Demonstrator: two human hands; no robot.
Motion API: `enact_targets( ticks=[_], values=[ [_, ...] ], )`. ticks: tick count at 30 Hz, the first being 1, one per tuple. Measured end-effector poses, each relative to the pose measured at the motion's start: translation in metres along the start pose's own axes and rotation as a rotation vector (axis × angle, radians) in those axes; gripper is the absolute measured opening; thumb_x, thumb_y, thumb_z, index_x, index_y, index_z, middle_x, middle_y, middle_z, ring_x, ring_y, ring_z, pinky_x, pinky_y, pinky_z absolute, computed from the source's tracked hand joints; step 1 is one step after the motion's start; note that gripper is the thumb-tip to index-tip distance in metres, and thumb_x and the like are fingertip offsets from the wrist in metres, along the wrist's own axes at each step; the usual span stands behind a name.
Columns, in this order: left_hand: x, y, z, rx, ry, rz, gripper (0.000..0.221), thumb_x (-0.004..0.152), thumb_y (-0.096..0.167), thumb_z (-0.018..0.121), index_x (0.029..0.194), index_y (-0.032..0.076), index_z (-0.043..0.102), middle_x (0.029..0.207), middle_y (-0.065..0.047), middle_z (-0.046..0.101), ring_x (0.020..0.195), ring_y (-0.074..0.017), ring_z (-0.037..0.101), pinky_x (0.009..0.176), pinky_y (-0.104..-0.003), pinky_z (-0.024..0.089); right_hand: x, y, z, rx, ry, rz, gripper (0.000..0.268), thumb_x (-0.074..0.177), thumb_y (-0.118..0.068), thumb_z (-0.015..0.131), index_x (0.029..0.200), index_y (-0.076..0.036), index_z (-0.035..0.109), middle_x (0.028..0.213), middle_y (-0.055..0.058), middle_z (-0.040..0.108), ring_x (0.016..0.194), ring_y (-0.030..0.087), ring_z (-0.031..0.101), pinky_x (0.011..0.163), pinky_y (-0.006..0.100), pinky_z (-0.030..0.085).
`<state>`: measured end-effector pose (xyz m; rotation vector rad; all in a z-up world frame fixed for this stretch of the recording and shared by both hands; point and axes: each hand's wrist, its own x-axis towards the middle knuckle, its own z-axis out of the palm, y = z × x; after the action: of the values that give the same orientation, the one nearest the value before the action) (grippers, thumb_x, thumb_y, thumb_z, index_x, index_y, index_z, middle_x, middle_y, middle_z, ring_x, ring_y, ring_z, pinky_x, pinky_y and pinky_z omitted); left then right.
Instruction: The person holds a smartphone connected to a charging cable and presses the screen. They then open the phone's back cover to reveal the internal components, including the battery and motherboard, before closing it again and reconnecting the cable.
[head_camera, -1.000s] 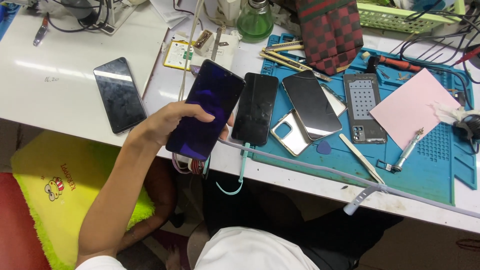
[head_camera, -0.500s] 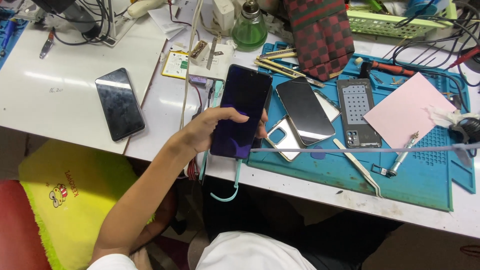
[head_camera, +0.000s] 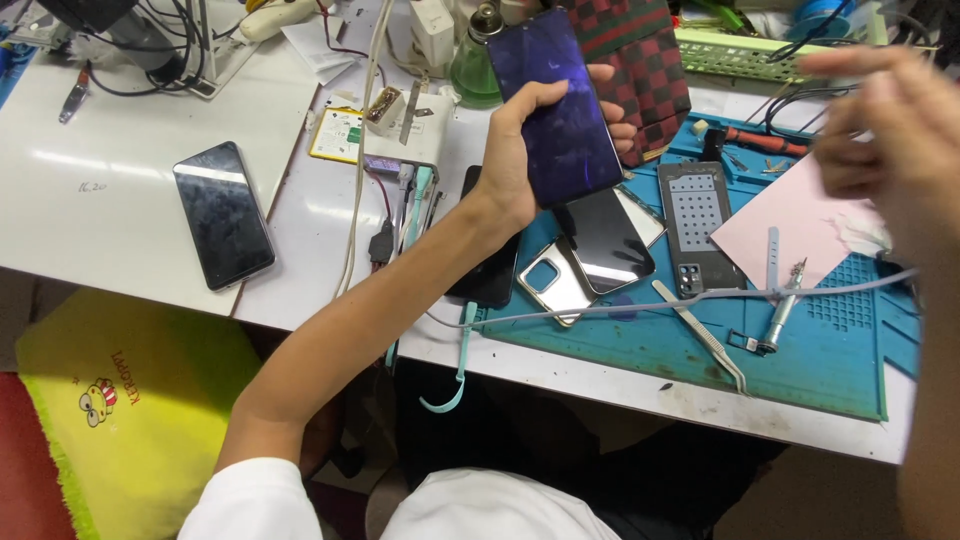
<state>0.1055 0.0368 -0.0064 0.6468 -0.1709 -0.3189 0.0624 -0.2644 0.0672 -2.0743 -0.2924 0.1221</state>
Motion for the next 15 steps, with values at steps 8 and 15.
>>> enact_targets(
  ticks=[8, 15],
  values=[
    [0.012, -0.007, -0.017, -0.134, 0.060, 0.054, 0.031, 0.097, 0.027, 0.061, 0.118, 0.005, 0.059, 0.100, -0.028, 0.072, 0.098, -0.0439, 0.073, 0.092, -0.054, 0.060, 0.008, 0.016, 0.120, 0.072, -0.042, -0.009, 0.027, 0.112, -0.023, 0.045, 0.100, -0.005, 0.063, 0.066, 0.002, 0.049, 0.058, 0.010, 0.045, 0.051, 0.025, 0.036],
    [0.006, -0.011, -0.023, -0.079, 0.056, -0.033, 0.029, 0.108, 0.039, 0.051, 0.132, 0.021, 0.054, 0.133, -0.025, 0.065, 0.124, -0.0502, 0.061, 0.106, -0.058, 0.052, -0.001, 0.015, 0.139, 0.296, 0.044, -0.128, 0.026, 0.109, -0.012, 0.048, 0.103, 0.001, 0.069, 0.049, 0.000, 0.040, 0.045, 0.006, 0.034, 0.044, 0.021, 0.032]
  ],
)
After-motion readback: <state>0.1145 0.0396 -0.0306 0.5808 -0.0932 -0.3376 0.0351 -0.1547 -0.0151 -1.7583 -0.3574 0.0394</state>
